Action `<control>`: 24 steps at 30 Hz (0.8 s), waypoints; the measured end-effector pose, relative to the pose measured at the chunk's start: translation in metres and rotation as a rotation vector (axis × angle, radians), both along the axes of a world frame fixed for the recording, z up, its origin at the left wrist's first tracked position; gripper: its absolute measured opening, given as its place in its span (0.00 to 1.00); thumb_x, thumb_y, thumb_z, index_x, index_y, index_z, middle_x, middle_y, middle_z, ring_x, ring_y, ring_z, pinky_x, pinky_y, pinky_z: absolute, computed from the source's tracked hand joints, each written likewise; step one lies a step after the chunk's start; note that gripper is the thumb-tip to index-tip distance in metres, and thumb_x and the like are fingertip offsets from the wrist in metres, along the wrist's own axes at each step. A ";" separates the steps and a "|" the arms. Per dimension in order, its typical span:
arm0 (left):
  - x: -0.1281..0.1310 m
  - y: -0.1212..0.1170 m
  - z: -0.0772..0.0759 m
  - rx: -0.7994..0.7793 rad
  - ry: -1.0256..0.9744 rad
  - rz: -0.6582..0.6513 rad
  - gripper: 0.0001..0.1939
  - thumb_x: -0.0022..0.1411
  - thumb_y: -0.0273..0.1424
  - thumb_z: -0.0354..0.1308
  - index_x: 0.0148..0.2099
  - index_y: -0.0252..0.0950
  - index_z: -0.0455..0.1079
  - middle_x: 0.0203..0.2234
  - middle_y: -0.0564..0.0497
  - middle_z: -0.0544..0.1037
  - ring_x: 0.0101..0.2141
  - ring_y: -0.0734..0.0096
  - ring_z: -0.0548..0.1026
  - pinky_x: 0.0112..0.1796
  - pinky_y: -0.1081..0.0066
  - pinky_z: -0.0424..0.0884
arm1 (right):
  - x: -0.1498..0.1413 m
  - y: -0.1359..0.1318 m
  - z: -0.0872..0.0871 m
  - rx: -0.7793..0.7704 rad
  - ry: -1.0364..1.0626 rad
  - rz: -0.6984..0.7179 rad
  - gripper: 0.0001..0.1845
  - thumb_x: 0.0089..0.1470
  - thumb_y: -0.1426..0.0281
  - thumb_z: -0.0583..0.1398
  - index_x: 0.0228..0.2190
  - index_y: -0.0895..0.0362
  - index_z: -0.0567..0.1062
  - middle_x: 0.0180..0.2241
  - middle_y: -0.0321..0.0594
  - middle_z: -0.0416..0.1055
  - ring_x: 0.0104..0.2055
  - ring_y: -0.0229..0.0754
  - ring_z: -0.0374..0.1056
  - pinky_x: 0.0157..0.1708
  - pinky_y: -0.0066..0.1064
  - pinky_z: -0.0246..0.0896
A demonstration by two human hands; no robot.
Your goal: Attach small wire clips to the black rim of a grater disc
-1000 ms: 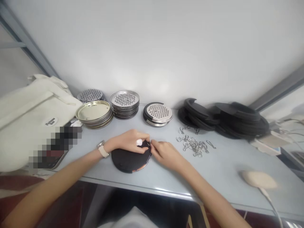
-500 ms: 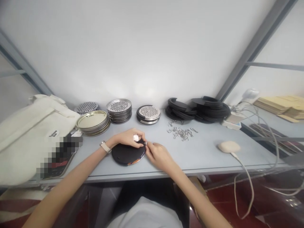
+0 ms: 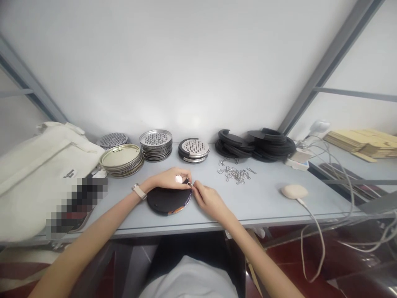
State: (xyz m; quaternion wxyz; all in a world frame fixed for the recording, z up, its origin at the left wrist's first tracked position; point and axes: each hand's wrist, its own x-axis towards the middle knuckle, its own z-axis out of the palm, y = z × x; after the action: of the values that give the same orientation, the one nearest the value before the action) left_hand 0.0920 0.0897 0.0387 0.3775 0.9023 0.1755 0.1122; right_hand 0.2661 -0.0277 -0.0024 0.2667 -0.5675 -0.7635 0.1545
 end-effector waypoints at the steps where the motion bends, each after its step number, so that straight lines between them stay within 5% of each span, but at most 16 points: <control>1: 0.001 0.000 -0.001 -0.012 -0.009 0.007 0.10 0.56 0.35 0.57 0.37 0.33 0.70 0.26 0.54 0.71 0.29 0.75 0.66 0.32 0.75 0.61 | 0.000 0.000 0.000 0.000 -0.004 -0.001 0.12 0.64 0.65 0.43 0.32 0.53 0.61 0.23 0.34 0.65 0.23 0.39 0.63 0.26 0.27 0.54; 10: 0.001 0.005 -0.006 -0.101 -0.028 0.050 0.11 0.58 0.34 0.53 0.31 0.31 0.67 0.24 0.54 0.69 0.27 0.76 0.65 0.29 0.76 0.60 | -0.002 -0.004 0.006 -0.039 0.080 0.013 0.08 0.63 0.65 0.44 0.37 0.53 0.60 0.21 0.31 0.64 0.21 0.38 0.60 0.27 0.27 0.55; 24: 0.002 0.004 -0.008 0.046 0.009 0.057 0.08 0.56 0.32 0.51 0.28 0.34 0.62 0.22 0.57 0.65 0.26 0.78 0.61 0.28 0.76 0.57 | -0.001 -0.004 0.005 -0.057 0.129 0.025 0.06 0.61 0.64 0.47 0.34 0.53 0.59 0.19 0.28 0.59 0.20 0.36 0.55 0.24 0.26 0.51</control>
State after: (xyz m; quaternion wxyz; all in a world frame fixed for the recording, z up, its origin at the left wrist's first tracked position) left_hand 0.0941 0.0936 0.0304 0.3527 0.9057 0.2005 0.1229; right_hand 0.2653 -0.0312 0.0030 0.2970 -0.5542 -0.7470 0.2159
